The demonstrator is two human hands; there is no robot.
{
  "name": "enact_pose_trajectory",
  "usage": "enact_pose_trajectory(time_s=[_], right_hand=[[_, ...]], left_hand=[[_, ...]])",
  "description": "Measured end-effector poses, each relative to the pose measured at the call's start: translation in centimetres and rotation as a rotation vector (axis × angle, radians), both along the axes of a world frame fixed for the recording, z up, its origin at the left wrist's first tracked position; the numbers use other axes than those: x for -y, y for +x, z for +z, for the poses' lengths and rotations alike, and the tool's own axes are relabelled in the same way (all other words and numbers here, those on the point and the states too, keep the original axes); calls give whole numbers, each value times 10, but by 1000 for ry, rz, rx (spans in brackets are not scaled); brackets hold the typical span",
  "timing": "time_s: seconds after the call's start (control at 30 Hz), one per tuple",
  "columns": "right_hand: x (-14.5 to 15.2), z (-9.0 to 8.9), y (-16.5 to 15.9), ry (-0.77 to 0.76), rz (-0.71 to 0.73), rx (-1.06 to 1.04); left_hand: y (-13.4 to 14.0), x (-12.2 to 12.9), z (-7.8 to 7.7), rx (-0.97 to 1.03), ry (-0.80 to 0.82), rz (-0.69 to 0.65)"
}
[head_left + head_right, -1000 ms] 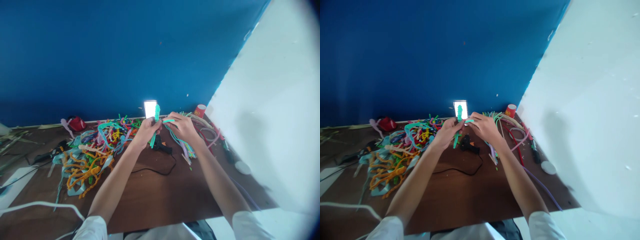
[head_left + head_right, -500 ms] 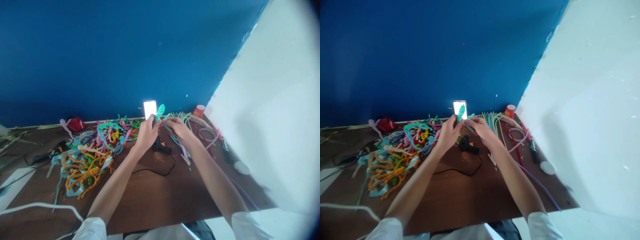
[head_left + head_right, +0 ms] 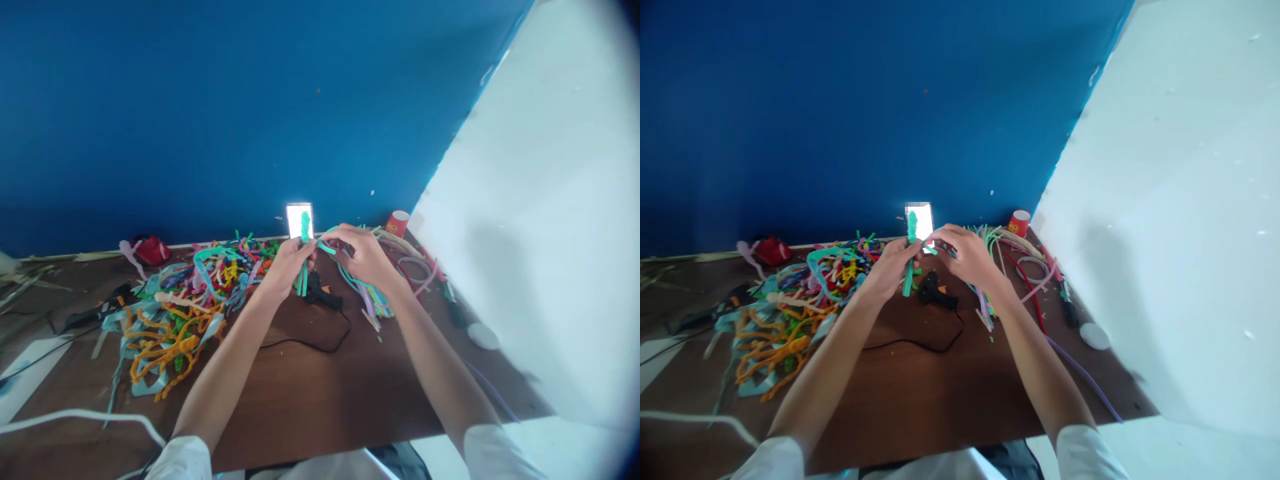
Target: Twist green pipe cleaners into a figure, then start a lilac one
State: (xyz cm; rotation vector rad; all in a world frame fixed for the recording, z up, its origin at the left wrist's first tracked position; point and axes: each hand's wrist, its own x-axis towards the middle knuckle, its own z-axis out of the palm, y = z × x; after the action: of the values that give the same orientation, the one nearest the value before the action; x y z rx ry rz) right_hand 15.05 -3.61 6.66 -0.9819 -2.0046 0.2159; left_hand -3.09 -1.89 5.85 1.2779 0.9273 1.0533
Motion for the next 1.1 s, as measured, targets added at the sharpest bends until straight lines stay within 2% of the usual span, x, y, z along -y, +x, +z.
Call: enact_pose_trajectory(time_s=[0.17, 0.3, 0.37, 0.47, 0.57, 0.63, 0.73, 0.9, 1.0, 1.1], right_hand=[[-4, -7, 2, 172, -33, 191], [-3, -9, -5, 208, -134, 212], [-1, -9, -10, 166, -207, 182], [0, -9, -18, 39, -251, 89], [-3, -12, -23, -156, -158, -117], [-7, -14, -24, -290, -76, -275], [-10, -15, -21, -377, -35, -385], [-6, -8, -14, -338, -24, -341], [-2, -4, -13, -257, -50, -262], [2, -3, -13, -99, -144, -189]], left_hand=[[1, 0, 0, -17, 82, -54], [3, 2, -1, -89, 217, -50], [5, 4, -1, -165, 291, -21], [7, 8, -1, -394, 470, 131], [9, 12, -2, -634, 669, 290], [10, 13, -4, -687, 731, 327], [10, 11, -5, -578, 663, 291], [6, 5, -1, -172, 342, 62], [4, 3, 1, -109, 231, 50], [3, 2, 1, -44, 127, 42]])
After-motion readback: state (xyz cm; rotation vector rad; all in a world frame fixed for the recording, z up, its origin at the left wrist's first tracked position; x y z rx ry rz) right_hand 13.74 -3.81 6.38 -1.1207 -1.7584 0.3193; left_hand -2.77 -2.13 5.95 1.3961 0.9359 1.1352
